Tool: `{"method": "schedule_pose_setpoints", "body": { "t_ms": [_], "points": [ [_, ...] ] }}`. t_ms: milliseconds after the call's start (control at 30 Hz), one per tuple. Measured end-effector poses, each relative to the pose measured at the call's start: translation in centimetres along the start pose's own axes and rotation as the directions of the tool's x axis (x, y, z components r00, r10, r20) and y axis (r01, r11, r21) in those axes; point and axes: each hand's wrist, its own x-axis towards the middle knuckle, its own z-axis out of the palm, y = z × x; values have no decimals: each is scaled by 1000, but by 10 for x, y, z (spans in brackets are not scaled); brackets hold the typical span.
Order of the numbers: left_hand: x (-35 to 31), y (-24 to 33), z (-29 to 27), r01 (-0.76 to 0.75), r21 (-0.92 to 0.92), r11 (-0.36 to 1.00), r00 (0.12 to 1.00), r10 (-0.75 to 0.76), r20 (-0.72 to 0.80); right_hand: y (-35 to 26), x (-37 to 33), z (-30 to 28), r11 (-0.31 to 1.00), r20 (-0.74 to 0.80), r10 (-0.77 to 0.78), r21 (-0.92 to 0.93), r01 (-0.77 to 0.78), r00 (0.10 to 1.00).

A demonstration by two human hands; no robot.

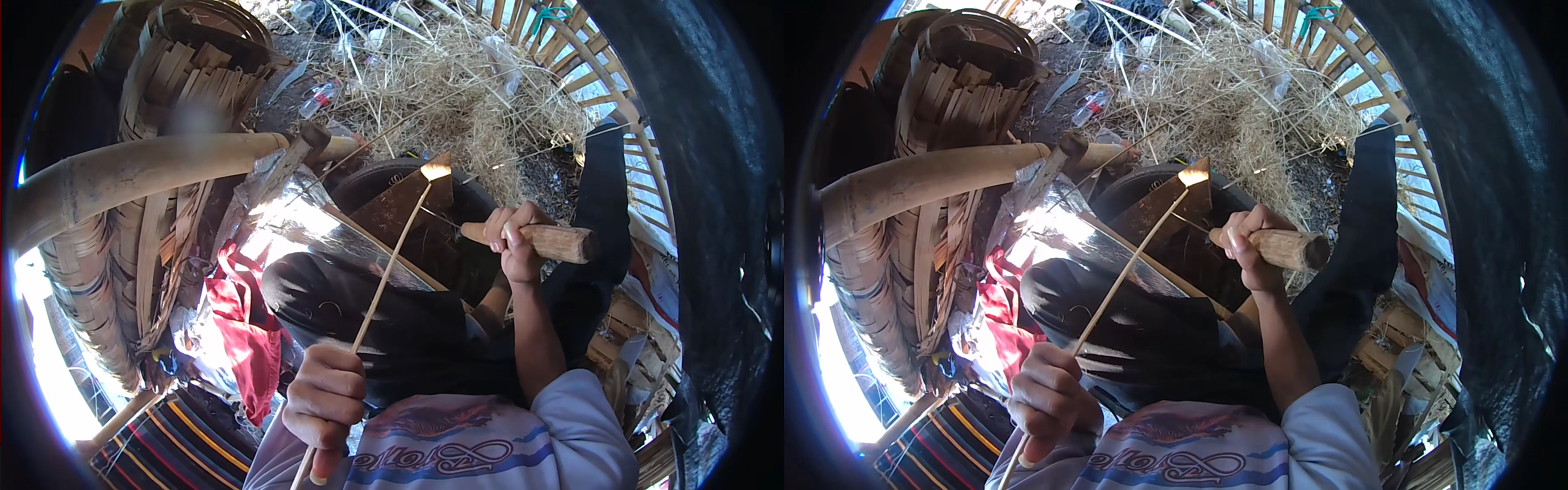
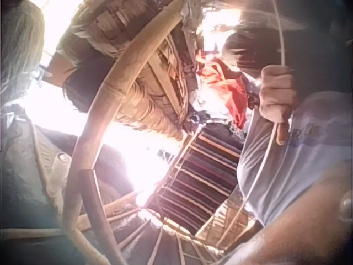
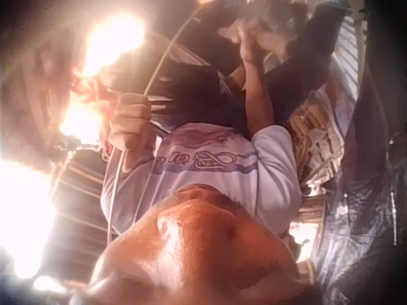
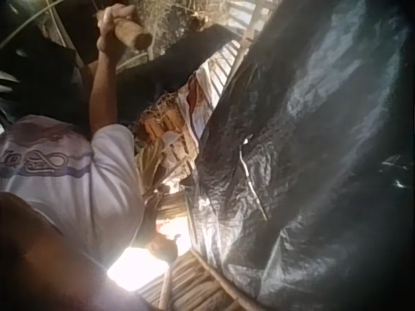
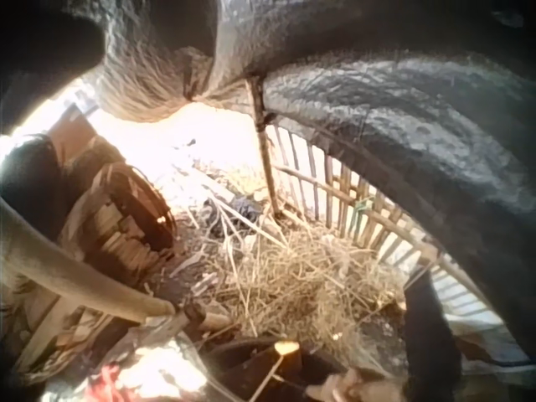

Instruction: The person shaves a thin wooden stick along its length using a knife.

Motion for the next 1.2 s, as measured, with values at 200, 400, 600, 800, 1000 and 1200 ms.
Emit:
{"method": "schedule_pose_setpoints", "body": {
  "t_ms": [200,400,600,800,1000,1200],
  "points": [
    [-18,4,-9,47,-38,998,998,-48,-27,-5,7,-15,999,-112,11,-32,-15,994],
    [-11,-6,12,-65,-92,994,997,61,-43,-25,23,28,974,161,-221,85,210,962],
    [-17,-3,20,-42,-77,996,996,35,-85,30,12,0,997,128,-79,-12,81,989],
    [-25,8,7,43,-148,988,994,-27,109,3,14,26,991,273,-116,97,93,955],
    [-26,8,6,80,-164,983,977,-44,210,17,21,1,1000,183,-16,26,11,983],
    [-26,10,16,56,-164,985,988,-32,148,61,8,-8,928,320,-47,-336,160,946]
  ]
}}
